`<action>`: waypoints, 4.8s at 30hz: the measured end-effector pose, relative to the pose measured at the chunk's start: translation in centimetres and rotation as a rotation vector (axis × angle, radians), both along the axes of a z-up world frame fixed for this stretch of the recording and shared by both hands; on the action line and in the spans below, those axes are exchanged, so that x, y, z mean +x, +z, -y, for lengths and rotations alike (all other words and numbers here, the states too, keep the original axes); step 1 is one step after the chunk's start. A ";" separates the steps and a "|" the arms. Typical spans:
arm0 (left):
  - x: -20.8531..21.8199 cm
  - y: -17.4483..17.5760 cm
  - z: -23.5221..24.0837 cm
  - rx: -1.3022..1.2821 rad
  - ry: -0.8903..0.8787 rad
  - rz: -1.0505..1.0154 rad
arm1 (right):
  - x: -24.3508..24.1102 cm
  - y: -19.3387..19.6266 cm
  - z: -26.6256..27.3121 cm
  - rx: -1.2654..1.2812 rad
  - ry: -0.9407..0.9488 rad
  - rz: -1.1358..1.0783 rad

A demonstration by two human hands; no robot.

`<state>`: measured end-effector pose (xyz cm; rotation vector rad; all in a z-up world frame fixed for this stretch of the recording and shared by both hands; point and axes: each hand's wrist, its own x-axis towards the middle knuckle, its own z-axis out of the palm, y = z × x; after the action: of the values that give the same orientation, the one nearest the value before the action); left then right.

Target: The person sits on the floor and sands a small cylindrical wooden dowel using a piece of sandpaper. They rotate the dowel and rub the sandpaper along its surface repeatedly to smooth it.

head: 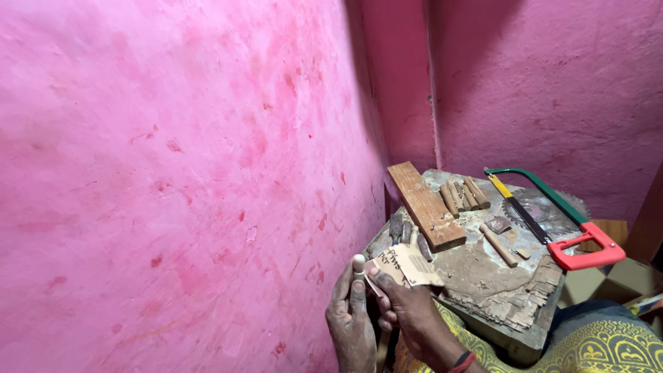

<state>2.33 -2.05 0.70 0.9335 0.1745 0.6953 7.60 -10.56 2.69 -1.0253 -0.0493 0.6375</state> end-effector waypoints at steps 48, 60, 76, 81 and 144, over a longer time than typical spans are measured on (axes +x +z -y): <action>-1.7 -6.8 -1.1 0.476 0.222 -0.216 | -0.5 -7.6 0.2 -0.192 -0.070 -0.007; 0.5 -10.1 -4.9 0.889 -0.023 0.307 | 4.0 -13.5 -1.0 -0.282 -0.107 0.686; 2.1 -11.0 -6.0 0.867 0.096 0.307 | 4.4 -13.3 -0.3 -0.683 -0.032 1.068; 1.2 -12.1 -5.0 0.665 0.421 0.062 | 2.0 -10.9 -2.3 -0.219 -0.191 0.182; -6.3 0.2 -1.1 0.706 0.458 -0.234 | -5.6 -1.3 -2.4 -0.231 0.012 0.026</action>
<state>-4.00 -0.98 0.88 1.6827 0.3707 1.1022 2.03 -8.17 1.40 -1.2568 -0.0042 0.6509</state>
